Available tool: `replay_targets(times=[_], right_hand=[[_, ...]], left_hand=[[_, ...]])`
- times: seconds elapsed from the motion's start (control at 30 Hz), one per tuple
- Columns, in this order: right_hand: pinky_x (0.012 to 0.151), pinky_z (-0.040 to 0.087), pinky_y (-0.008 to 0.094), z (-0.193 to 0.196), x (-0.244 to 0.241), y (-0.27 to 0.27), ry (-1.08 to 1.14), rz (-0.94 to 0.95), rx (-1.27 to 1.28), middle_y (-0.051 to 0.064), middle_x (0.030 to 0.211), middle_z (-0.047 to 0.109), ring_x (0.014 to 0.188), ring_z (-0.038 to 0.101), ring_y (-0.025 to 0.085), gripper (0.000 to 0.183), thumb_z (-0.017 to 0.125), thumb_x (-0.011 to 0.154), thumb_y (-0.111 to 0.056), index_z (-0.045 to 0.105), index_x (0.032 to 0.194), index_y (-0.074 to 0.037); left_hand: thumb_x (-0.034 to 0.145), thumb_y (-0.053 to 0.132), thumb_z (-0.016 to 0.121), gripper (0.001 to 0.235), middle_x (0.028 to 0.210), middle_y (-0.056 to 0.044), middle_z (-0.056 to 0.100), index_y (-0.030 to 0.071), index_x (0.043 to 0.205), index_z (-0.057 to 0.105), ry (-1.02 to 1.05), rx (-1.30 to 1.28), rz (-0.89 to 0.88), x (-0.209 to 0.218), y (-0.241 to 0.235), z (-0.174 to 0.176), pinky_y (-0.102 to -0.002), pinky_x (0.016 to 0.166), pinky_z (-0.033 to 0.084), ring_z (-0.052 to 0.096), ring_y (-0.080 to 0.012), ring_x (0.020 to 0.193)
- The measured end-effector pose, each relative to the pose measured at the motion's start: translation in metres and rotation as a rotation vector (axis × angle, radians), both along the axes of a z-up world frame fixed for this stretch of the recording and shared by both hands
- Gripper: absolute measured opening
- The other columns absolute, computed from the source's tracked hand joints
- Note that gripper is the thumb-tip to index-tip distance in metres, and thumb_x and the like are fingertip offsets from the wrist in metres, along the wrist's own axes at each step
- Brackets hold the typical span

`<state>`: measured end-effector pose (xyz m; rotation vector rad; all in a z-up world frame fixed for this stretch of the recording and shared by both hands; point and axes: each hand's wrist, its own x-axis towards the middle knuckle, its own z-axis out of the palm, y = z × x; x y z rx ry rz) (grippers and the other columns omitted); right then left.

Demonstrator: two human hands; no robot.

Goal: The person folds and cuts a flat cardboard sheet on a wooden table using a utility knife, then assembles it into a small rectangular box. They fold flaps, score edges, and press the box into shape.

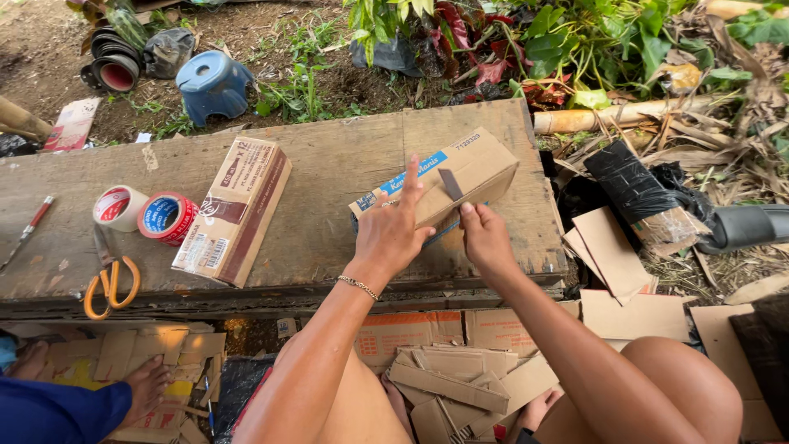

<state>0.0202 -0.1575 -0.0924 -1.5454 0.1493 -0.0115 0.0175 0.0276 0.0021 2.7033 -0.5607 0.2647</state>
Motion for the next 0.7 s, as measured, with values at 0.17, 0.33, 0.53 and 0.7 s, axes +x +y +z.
replay_targets(times=[0.17, 0.33, 0.53, 0.7], right_hand=[[0.039, 0.029, 0.029, -0.003, -0.002, 0.014, 0.082, -0.005, 0.053, -0.003, 0.058, 0.044, 0.044, 0.036, 0.007, 0.034, 0.047, 0.107, -0.035, 0.055, 0.087, -0.009], [0.041, 0.033, 0.029, -0.016, -0.042, 0.041, 0.11, 0.07, 0.152, -0.001, 0.058, 0.045, 0.045, 0.04, 0.008, 0.035, 0.048, 0.107, -0.035, 0.055, 0.087, -0.008], [0.055, 0.038, 0.027, -0.003, -0.023, 0.025, -0.211, -0.055, -0.204, -0.003, 0.067, 0.048, 0.063, 0.041, 0.004, 0.038, 0.048, 0.111, -0.032, 0.056, 0.086, -0.005], [0.054, 0.036, 0.027, 0.007, -0.005, 0.031, -0.075, -0.025, 0.013, -0.005, 0.07, 0.049, 0.063, 0.038, 0.005, 0.034, 0.049, 0.109, -0.03, 0.059, 0.088, -0.005]], left_hand=[[0.072, 0.034, 0.091, 0.125, 0.128, -0.003, 0.072, 0.01, 0.157, 0.002, -0.008, 0.002, 0.054, 0.003, -0.001, -0.003, -0.048, 0.099, 0.048, 0.064, -0.0443, 0.111], [0.073, 0.029, 0.089, 0.122, 0.128, -0.006, 0.071, 0.004, 0.157, 0.005, -0.039, -0.05, 0.018, 0.0, 0.002, -0.006, -0.046, 0.109, 0.047, 0.072, -0.0341, 0.099], [0.073, 0.031, 0.089, 0.117, 0.127, -0.006, 0.072, 0.007, 0.155, 0.011, -0.029, -0.038, 0.001, -0.001, 0.002, -0.003, -0.048, 0.109, 0.043, 0.073, -0.0307, 0.095], [0.073, 0.029, 0.089, 0.116, 0.126, -0.005, 0.072, 0.007, 0.156, 0.012, -0.044, -0.052, -0.02, 0.003, 0.003, -0.003, -0.047, 0.111, 0.043, 0.073, -0.0303, 0.097]])
